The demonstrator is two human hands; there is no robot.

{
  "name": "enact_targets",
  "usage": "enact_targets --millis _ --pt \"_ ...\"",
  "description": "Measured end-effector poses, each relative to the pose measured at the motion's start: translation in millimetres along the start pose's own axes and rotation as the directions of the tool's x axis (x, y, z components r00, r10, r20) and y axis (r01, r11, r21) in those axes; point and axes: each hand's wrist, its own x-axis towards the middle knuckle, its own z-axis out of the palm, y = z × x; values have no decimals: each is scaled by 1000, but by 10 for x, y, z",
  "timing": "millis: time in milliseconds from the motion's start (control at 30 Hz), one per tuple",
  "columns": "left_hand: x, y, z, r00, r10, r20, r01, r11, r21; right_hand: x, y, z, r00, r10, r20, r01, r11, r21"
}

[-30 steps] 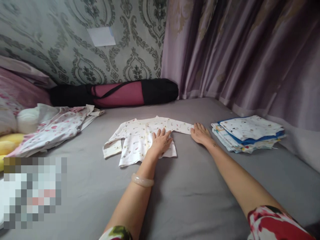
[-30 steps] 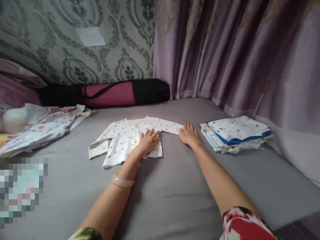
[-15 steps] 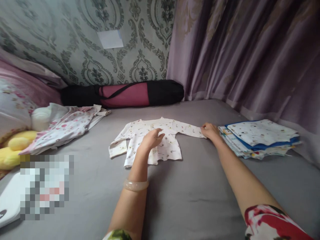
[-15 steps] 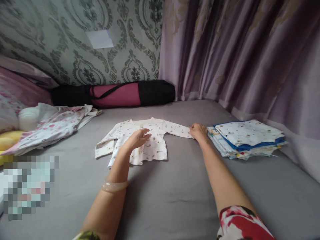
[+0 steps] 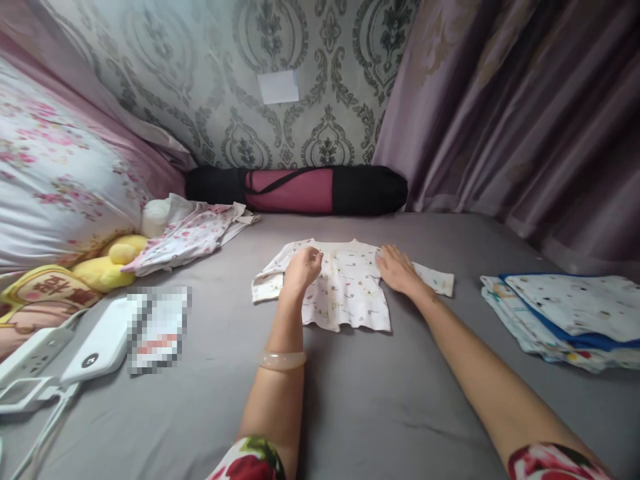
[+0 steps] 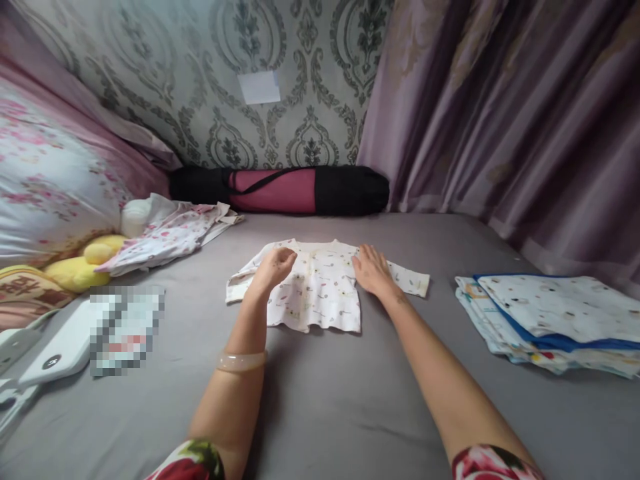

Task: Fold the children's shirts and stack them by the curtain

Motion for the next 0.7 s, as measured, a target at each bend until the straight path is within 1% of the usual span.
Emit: enact_targets --millis 67,133,233,300,367,433,500,600,700 --pt "11 -79 -33 999 -35 -30 36 999 35 78 -176 71 999 -17 41 17 1000 12" --pt "13 -144 -51 996 -78 -34 80 993 82 119 -253 134 997 -12 80 12 1000 4" --pt "7 -189 -36 992 -121 23 116 984 136 136 -242 186 990 4 139 -1 1000 -17" --pt "7 -182 -7 989 -135 64 123 978 171 149 -224 180 986 10 166 -5 1000 -30" --pt "11 -160 24 986 -143 82 123 971 206 180 -256 150 982 27 189 -17 998 -54" --pt "16 -141 49 985 -145 88 121 964 236 233 -360 121 983 31 182 -17 997 -79" --pt "17 -136 69 984 -145 99 115 957 267 301 -519 123 989 -4 149 15 998 -69" --pt "12 -149 90 985 -125 123 83 950 301 400 -749 202 992 -39 122 40 999 0" --pt "14 -164 94 984 -116 137 76 960 268 467 -837 318 991 -7 133 4 1000 25"
